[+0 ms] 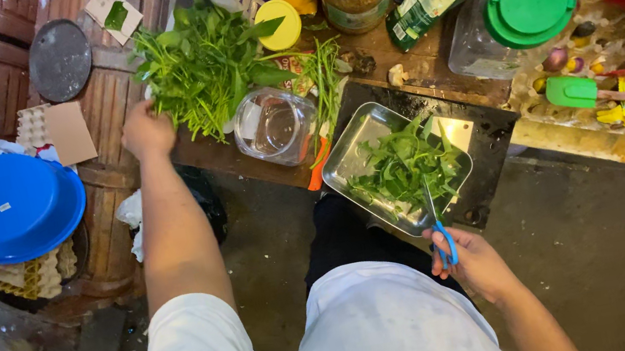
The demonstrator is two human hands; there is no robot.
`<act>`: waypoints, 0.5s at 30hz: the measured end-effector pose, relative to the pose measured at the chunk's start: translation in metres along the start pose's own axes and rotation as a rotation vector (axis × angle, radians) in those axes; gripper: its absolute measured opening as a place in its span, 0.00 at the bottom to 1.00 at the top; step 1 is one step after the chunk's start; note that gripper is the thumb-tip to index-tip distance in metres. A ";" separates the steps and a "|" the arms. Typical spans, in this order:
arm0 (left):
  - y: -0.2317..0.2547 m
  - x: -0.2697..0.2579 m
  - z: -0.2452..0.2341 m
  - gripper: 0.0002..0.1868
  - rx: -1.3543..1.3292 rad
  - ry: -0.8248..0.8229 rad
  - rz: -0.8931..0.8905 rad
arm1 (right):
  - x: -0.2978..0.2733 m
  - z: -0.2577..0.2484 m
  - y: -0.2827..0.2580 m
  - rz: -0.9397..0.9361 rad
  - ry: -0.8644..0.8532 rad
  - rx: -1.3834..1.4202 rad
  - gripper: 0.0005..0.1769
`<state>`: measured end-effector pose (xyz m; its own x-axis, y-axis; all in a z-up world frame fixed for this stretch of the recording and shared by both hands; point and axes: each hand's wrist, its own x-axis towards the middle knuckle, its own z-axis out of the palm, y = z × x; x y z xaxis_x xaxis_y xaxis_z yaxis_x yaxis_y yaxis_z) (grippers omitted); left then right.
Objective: The person stirs a pot of soup on a stove, then moves to a table to cut leafy green vegetables with scissors into a metal tray. The person handles the greens one by one, cutting stems and leaves.
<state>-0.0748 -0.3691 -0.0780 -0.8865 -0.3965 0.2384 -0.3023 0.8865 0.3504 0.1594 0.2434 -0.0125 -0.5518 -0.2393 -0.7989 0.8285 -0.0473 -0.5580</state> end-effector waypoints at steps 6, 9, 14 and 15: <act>0.007 0.006 0.005 0.13 -0.262 -0.015 -0.037 | 0.002 0.009 -0.010 -0.021 -0.023 -0.038 0.28; 0.006 0.009 0.005 0.10 -0.289 -0.093 -0.040 | 0.003 0.013 -0.011 -0.023 -0.054 -0.036 0.28; 0.012 0.021 0.005 0.12 -0.217 -0.091 -0.189 | 0.003 0.016 -0.010 -0.017 -0.054 -0.051 0.28; 0.015 0.023 0.004 0.09 -0.243 -0.076 -0.156 | 0.002 0.016 -0.009 0.001 -0.031 -0.063 0.28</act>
<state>-0.1010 -0.3643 -0.0709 -0.8622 -0.4968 0.0991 -0.3530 0.7295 0.5859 0.1524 0.2275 -0.0053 -0.5468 -0.2697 -0.7926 0.8208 0.0142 -0.5710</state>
